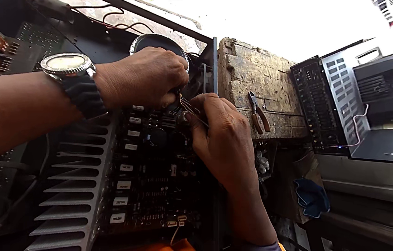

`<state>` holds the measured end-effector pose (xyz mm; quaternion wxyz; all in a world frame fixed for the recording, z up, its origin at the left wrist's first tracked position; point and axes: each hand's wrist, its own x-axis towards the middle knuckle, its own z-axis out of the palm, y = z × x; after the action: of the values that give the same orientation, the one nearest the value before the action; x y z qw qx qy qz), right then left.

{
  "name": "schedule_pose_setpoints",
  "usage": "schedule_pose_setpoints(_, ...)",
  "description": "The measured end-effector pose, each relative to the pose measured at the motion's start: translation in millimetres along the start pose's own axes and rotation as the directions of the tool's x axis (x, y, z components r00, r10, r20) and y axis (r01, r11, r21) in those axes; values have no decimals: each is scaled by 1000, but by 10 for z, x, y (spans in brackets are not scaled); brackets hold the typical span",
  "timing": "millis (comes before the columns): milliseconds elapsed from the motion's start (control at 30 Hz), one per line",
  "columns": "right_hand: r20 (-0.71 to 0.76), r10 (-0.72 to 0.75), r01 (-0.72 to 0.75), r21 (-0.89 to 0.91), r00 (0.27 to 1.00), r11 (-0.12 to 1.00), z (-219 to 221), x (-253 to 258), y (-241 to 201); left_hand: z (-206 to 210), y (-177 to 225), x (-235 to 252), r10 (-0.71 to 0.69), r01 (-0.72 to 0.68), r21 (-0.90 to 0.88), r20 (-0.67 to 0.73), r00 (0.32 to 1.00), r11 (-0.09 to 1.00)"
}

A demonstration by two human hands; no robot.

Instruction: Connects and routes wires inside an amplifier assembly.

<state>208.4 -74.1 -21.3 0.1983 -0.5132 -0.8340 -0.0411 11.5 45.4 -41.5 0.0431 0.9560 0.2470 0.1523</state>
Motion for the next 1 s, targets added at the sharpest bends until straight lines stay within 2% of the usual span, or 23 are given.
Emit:
schedule_pose_setpoints(133, 33, 33, -30, -96, 999, 995, 28, -11, 7, -1, 6, -4, 1, -1, -3, 1, 1000, 1000)
schedule_pose_setpoints(333, 82, -100, 80, 223, 992, 972, 31, -9, 81, -6, 28, 13, -28, 29, 0, 15, 999, 1000)
schedule_pose_setpoints(633, 180, -169, 69, 460, 969, 885, -77, 36, 232, -2, 35, 18, -42, 42, -7, 5, 999, 999)
schedule_pose_setpoints(733, 181, -190, 99, 420, 965, 902, -81, 31, 238, -10, 29, 16, -31, 31, -9, 5, 1000, 999)
schedule_pose_setpoints(833, 181, -152, 87, 326, 972, 941, -102, -30, 205, -67, 23, -10, 5, -4, -15, 38, 999, 1000)
schedule_pose_setpoints(900, 129, -92, 55, 265, 987, 963, -105, -84, 189, -217, 31, -23, -26, 33, -71, 98, 995, 997)
schedule_pose_setpoints(1000, 27, -40, 36, 126, 999, 991, -87, -132, 84, -411, -29, -82, -52, 67, -159, 98, 994, 985)
